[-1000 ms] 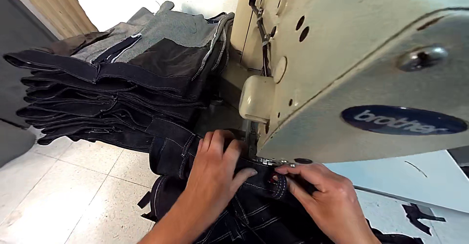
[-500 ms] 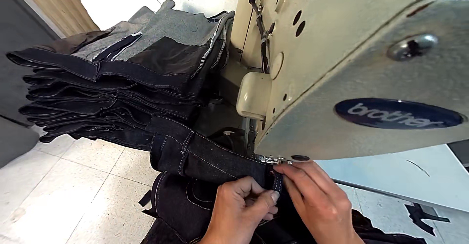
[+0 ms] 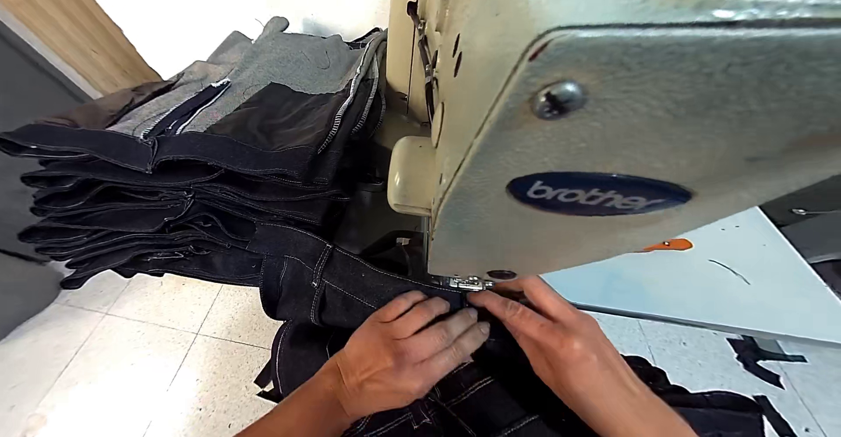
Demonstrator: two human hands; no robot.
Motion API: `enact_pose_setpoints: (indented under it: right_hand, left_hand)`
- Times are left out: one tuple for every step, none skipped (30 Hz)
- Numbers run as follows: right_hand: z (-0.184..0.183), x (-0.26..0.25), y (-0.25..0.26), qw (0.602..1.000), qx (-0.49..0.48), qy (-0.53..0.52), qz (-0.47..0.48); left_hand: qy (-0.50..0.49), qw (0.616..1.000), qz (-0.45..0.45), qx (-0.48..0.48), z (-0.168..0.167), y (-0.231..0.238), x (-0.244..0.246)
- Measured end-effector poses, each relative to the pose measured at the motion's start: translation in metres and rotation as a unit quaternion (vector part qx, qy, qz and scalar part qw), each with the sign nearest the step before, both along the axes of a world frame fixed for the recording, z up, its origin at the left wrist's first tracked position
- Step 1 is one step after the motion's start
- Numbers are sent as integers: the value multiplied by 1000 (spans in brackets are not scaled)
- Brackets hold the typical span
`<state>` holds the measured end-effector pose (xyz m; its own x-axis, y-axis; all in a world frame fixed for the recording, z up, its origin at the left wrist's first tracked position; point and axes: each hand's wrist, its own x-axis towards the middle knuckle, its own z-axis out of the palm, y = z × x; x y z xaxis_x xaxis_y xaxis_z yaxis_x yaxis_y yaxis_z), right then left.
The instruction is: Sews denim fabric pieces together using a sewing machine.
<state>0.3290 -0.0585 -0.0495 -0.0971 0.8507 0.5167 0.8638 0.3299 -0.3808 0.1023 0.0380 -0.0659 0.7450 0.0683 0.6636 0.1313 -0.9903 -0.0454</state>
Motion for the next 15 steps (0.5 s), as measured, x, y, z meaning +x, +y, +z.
enact_pose_setpoints:
  right_hand:
    - [-1, 10, -2, 998, -42, 38, 3]
    - [-1, 21, -5, 994, -88, 65, 5]
    - [-3, 31, -9, 989, -124, 76, 2]
    - [-7, 37, -11, 985, -148, 90, -5]
    - [-10, 39, -13, 980, -162, 112, -11]
    - [-12, 38, -12, 975, -164, 148, -16]
    - [-13, 35, -9, 970, -159, 181, -26]
    - [-13, 32, -6, 966, -153, 206, -40]
    - [-11, 30, -2, 962, -150, 220, -54]
    - [-9, 28, 1, 962, -147, 224, -62]
    - [-9, 28, 2, 963, -143, 220, -67]
    - [-9, 28, 3, 964, -140, 213, -69]
    - [-10, 28, 2, 966, -137, 210, -69]
    - [-11, 27, 1, 966, -136, 211, -69]
    - [-13, 27, 0, 965, -136, 213, -70]
  left_hand:
    - [6, 1000, -2, -27, -1, 0, 0]
    - [9, 999, 5, -44, -1, -2, -1]
    - [11, 998, 15, -54, 0, -3, -2]
    - [10, 998, 28, -62, 0, -5, -3]
    - [7, 997, 38, -71, -1, -7, -4]
    - [4, 996, 47, -80, -1, -9, -4]
    - [3, 994, 57, -89, 0, -10, -3]
    - [1, 993, 65, -98, 0, -10, -2]
    - [-1, 992, 71, -108, 1, -11, -2]
    - [-5, 990, 76, -116, 1, -12, -1]
    - [-8, 989, 81, -120, 1, -12, 0]
    - [-11, 989, 85, -123, 1, -13, 1]
    - [-11, 988, 89, -125, 1, -14, 2]
    - [-12, 987, 93, -127, 1, -15, 3]
    - [-16, 987, 95, -130, 0, -16, 3]
